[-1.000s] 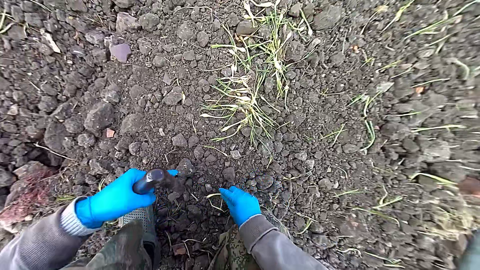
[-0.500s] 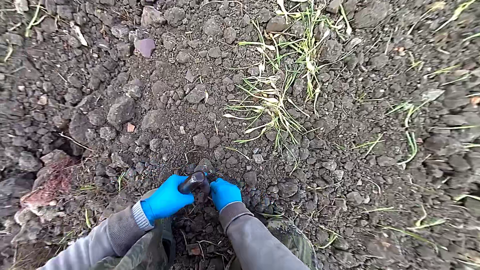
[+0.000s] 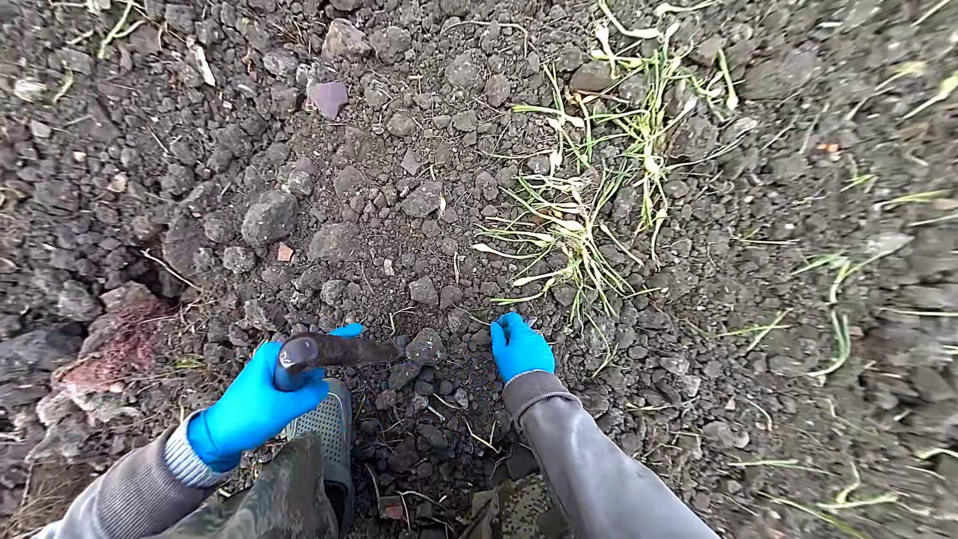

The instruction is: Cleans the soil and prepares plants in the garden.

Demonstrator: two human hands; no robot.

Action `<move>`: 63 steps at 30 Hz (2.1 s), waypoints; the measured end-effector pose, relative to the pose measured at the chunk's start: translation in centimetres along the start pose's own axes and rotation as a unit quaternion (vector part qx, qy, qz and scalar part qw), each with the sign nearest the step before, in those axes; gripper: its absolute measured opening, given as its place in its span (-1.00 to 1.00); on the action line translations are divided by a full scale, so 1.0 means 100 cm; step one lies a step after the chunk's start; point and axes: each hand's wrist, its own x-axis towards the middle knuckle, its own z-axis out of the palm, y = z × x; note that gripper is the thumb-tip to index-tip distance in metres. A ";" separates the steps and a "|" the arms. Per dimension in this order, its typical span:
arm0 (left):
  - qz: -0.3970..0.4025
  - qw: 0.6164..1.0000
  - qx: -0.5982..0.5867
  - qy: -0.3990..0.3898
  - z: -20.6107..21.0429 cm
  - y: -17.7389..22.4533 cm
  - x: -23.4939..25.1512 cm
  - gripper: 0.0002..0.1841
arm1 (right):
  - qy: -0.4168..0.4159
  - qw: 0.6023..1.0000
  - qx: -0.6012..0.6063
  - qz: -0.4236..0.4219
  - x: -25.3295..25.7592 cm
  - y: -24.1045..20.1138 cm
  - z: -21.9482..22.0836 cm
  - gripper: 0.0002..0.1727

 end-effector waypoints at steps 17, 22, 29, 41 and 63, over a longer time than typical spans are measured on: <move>-0.077 0.996 0.005 -0.051 -0.033 -0.027 -0.003 -0.84 | -0.096 0.975 -0.085 -0.180 -0.098 -0.042 0.034 -0.58; -0.031 0.985 0.115 -0.127 -0.037 0.033 0.008 -0.98 | -0.128 0.967 -0.123 -0.183 -0.090 -0.068 0.051 -0.59; -0.151 0.970 0.146 -0.127 0.018 -0.050 0.022 -0.40 | -0.209 0.904 -0.270 -0.258 -0.075 -0.148 0.064 -0.65; -0.101 0.988 0.070 0.096 -0.055 -0.051 -0.025 -0.82 | 0.127 0.959 -0.144 -0.207 0.022 -0.047 -0.018 -0.65; -0.072 0.975 -0.103 0.181 -0.083 -0.045 -0.047 -0.90 | 0.059 0.964 -0.188 -0.180 0.056 -0.092 -0.043 -0.66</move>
